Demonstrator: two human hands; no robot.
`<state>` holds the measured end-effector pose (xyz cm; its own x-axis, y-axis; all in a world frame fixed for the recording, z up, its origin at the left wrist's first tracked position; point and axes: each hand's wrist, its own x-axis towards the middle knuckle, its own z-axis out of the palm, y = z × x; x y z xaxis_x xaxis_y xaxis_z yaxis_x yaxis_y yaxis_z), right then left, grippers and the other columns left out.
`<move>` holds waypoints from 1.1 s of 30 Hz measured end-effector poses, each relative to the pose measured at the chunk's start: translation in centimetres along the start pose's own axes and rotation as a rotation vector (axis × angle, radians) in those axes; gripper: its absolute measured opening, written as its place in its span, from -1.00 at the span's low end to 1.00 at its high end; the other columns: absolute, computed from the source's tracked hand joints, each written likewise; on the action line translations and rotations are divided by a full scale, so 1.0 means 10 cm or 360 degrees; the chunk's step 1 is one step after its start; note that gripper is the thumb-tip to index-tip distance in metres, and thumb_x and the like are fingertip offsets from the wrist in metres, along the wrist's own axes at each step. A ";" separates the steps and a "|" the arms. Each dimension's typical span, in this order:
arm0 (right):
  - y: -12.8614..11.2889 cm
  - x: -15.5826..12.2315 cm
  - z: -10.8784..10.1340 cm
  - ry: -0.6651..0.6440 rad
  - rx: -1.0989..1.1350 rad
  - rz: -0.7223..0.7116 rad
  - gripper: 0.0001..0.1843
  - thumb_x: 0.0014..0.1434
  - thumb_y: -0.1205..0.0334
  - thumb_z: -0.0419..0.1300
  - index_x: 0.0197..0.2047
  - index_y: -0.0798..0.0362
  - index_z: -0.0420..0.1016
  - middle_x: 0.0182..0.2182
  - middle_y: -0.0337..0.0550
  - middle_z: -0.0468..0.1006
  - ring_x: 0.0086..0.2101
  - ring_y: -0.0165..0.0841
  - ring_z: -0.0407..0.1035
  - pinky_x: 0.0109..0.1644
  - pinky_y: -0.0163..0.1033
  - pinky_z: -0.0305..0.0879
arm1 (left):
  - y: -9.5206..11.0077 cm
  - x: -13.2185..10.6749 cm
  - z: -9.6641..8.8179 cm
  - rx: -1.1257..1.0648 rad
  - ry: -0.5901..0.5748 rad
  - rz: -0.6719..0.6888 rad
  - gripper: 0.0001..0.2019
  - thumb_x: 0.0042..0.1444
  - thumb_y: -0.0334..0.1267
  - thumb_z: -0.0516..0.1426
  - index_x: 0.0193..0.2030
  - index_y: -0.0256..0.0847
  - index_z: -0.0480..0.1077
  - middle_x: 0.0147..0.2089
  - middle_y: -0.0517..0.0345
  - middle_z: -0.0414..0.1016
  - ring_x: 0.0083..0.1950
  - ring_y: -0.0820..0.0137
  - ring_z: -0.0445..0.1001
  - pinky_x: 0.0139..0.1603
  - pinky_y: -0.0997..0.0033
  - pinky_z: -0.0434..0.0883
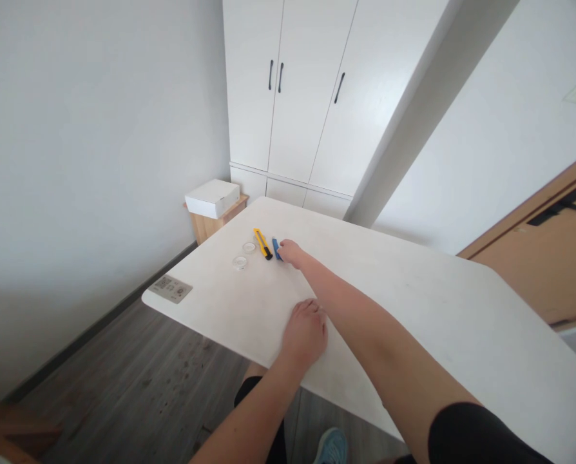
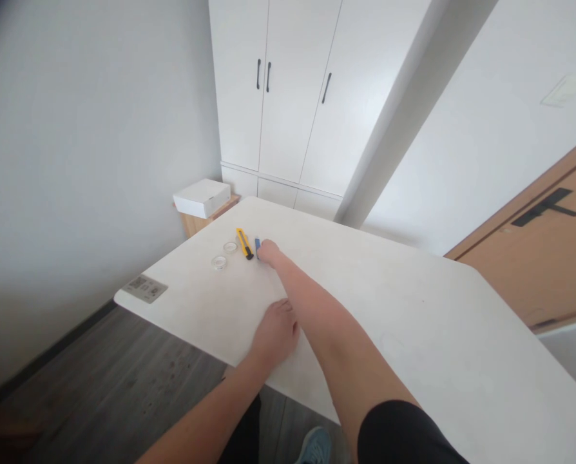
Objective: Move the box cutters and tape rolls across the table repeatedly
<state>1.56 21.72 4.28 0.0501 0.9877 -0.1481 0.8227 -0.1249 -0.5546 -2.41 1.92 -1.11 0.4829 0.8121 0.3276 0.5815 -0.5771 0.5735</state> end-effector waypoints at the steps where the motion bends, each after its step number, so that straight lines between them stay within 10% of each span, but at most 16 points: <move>1: 0.11 -0.12 -0.06 -0.0008 0.0014 -0.0013 -0.62 0.25 0.29 0.20 0.13 0.13 0.53 0.14 0.12 0.54 0.10 -0.16 0.44 0.05 -0.21 0.38 | 0.00 0.00 0.00 0.0027 -0.0015 0.0000 -0.71 0.19 -0.45 0.05 -0.04 -0.25 0.54 0.14 -0.12 0.54 0.24 0.16 0.41 0.34 0.00 0.27; 8: 1.46 -1.49 -0.59 0.0167 0.0186 -0.0199 -0.49 0.32 0.10 0.05 0.30 -0.04 0.41 0.23 -0.08 0.47 0.16 -0.22 0.41 0.23 -0.08 0.32 | -0.02 0.00 -0.01 0.0162 -0.0050 0.0074 -0.68 0.25 -0.42 0.02 0.03 -0.25 0.54 0.22 -0.12 0.49 0.28 0.18 0.38 0.33 0.04 0.28; 17: 3.52 -3.47 -1.13 0.0541 -0.0621 0.0327 -0.23 0.34 -0.26 -0.09 0.39 0.07 0.29 0.36 0.04 0.29 0.36 -0.09 0.10 0.41 0.06 0.09 | -0.08 0.01 0.03 0.0429 -0.0075 0.0203 -0.61 0.34 -0.24 -0.02 0.18 -0.27 0.46 0.25 -0.13 0.48 0.28 0.15 0.40 0.34 0.07 0.29; 33: 3.53 -3.88 -1.09 0.0448 -0.0820 0.0271 -0.20 0.35 -0.29 -0.13 0.46 0.01 0.17 0.43 0.07 0.12 0.40 -0.05 -0.03 0.42 0.16 -0.13 | -0.09 0.04 0.01 0.0556 -0.0078 0.0300 -0.53 0.33 -0.10 -0.08 0.11 -0.29 0.52 0.22 -0.12 0.51 0.24 0.14 0.45 0.35 0.09 0.31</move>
<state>34.78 -19.94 -0.65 0.2952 0.9534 0.0614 0.9544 -0.2914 -0.0642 -2.66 2.75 -1.57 0.6283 0.6888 0.3617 0.6631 -0.7173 0.2141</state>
